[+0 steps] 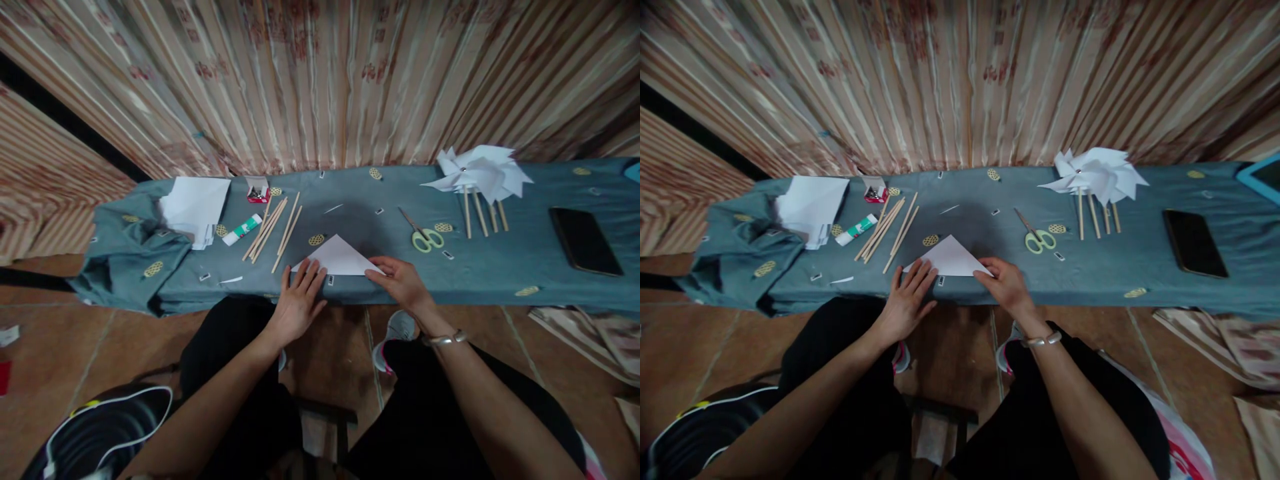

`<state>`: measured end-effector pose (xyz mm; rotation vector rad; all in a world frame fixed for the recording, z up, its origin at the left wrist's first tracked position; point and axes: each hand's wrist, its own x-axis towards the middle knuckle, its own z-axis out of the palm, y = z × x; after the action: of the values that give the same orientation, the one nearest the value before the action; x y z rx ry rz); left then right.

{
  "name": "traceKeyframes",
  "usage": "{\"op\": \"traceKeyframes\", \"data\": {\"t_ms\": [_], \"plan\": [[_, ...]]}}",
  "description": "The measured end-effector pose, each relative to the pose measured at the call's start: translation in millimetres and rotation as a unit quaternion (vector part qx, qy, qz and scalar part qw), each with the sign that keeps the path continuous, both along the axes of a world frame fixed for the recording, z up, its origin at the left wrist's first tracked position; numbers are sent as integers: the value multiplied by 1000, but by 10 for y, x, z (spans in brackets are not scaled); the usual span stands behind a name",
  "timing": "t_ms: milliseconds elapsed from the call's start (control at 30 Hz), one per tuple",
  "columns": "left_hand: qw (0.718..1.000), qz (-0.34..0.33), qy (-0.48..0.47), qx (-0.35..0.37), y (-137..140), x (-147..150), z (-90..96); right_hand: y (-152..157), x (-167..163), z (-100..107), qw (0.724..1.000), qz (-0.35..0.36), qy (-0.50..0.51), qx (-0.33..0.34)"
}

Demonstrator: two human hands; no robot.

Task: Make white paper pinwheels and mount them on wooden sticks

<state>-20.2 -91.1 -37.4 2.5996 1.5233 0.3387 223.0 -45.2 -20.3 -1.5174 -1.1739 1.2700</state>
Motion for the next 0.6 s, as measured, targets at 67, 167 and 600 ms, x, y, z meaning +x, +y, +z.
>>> {"op": "traceKeyframes", "data": {"t_ms": [67,167,600], "plan": [[999,5,-37,12,-1,5,-9,30,33,-11,999,-24,37,-12],[995,-1,-88,50,45,71,43,55,102,7,995,-76,63,5],[857,112,-467,-188,833,551,-43,-128,-218,25,966,-15,-205,159]]}}
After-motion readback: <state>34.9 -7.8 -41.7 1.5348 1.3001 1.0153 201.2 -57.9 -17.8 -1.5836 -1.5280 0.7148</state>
